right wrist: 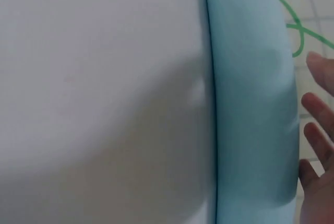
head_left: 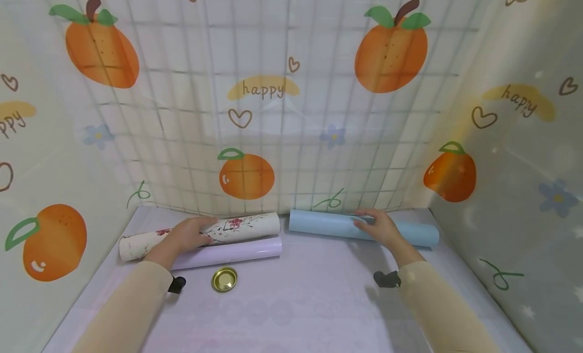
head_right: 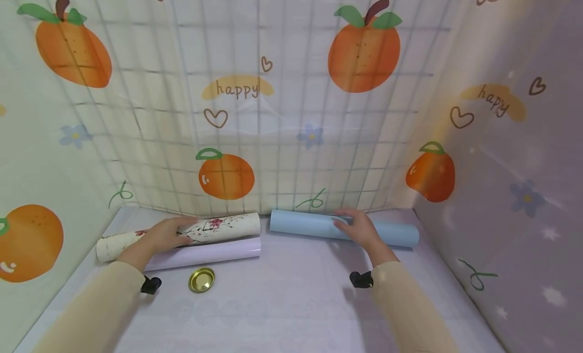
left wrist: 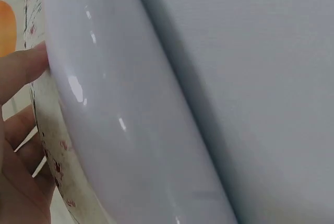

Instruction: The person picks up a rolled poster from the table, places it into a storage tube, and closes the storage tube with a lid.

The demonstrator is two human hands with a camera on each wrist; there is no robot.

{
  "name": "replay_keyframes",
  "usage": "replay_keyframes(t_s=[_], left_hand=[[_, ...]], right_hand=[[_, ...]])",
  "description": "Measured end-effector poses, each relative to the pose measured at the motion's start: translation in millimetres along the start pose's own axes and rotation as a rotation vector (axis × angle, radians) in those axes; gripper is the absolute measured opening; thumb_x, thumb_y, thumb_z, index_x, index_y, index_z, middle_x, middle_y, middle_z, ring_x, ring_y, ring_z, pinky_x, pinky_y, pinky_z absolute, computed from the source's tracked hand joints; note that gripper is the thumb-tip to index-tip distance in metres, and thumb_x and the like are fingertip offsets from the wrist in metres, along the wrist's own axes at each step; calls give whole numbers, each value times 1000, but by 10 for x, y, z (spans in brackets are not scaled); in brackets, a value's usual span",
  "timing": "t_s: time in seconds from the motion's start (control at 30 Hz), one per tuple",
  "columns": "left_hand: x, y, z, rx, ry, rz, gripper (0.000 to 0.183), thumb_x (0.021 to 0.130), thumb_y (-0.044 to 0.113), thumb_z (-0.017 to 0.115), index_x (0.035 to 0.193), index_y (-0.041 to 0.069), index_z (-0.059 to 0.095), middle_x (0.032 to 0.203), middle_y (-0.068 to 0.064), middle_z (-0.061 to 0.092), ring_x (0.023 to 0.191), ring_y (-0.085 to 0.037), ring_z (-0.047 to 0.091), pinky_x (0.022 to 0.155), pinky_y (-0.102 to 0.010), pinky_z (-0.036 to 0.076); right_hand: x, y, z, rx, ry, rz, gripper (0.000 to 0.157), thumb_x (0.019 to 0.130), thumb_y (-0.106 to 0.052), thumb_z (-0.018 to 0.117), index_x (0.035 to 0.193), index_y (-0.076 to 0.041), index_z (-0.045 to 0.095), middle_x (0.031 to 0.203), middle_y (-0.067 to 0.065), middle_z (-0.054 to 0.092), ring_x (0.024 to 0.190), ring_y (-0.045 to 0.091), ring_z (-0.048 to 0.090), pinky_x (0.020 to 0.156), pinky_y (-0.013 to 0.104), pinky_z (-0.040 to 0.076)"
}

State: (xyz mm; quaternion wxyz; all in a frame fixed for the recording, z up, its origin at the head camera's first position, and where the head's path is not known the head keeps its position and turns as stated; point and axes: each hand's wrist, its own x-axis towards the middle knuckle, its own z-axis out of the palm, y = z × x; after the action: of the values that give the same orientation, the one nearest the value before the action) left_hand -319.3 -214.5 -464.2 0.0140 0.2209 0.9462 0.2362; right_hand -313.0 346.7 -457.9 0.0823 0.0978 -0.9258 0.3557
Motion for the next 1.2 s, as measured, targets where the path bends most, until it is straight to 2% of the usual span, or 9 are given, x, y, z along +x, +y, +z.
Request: replay_keyframes(t_s=[0.13, 0.33, 0.57, 0.77, 0.87, 1.0, 1.1, 1.2], left_hand=[[-6, 4, 34, 1, 14, 37, 59, 92, 18, 73, 146, 9, 52, 150, -14, 48, 141, -37, 40, 116, -53, 30], [-33, 36, 67, 20, 45, 37, 58, 93, 21, 72, 146, 11, 52, 156, -18, 39, 143, -41, 35, 116, -57, 28], [-99, 93, 87, 26, 88, 48, 57, 94, 23, 70, 147, 11, 51, 156, -20, 38, 140, -44, 37, 114, -60, 29], [-166, 86, 136, 3, 139, 67, 50, 95, 23, 68, 142, 9, 57, 150, -20, 46, 138, -43, 40, 114, -58, 30], [-207, 88, 163, 1, 177, 85, 45, 95, 22, 68, 137, 9, 61, 147, -19, 50, 137, -42, 43, 114, -58, 31], [-272, 131, 170, -45, 222, 118, 37, 93, 18, 71, 129, 8, 67, 138, -16, 59, 131, -39, 50, 111, -56, 36], [-321, 157, 190, -100, 229, 134, 31, 91, 14, 73, 121, 7, 71, 127, -12, 67, 123, -37, 58, 107, -55, 41], [-367, 176, 218, -152, 210, 119, 29, 90, 13, 75, 119, 9, 73, 121, -8, 70, 119, -35, 61, 105, -54, 44]], right_hand=[[20, 39, 20, -9, -7, -45, 38, 91, -21, 75, 124, -2, 68, 131, 23, 62, 128, 47, 49, 109, 63, 34], [67, 39, 53, -59, -33, -131, 40, 90, -20, 76, 123, 0, 68, 130, 25, 62, 126, 47, 51, 109, 62, 34], [124, -4, 85, -80, -87, -143, 42, 89, -22, 78, 124, -2, 68, 132, 23, 62, 127, 47, 51, 109, 62, 35], [153, -19, 109, -97, -162, -176, 45, 88, -21, 78, 128, -5, 67, 138, 27, 55, 132, 50, 45, 111, 65, 29], [163, -27, 116, -139, -196, -186, 50, 86, -25, 79, 131, -8, 66, 143, 29, 50, 134, 53, 41, 110, 68, 27], [172, -27, 116, -202, -225, -150, 55, 85, -30, 81, 136, -16, 64, 147, 25, 47, 137, 52, 38, 110, 71, 25], [168, -31, 105, -242, -240, -132, 57, 85, -30, 81, 138, -19, 62, 149, 22, 46, 138, 52, 35, 109, 74, 22], [164, -40, 99, -277, -249, -147, 58, 86, -28, 80, 140, -20, 61, 150, 23, 45, 138, 53, 35, 106, 78, 19]])
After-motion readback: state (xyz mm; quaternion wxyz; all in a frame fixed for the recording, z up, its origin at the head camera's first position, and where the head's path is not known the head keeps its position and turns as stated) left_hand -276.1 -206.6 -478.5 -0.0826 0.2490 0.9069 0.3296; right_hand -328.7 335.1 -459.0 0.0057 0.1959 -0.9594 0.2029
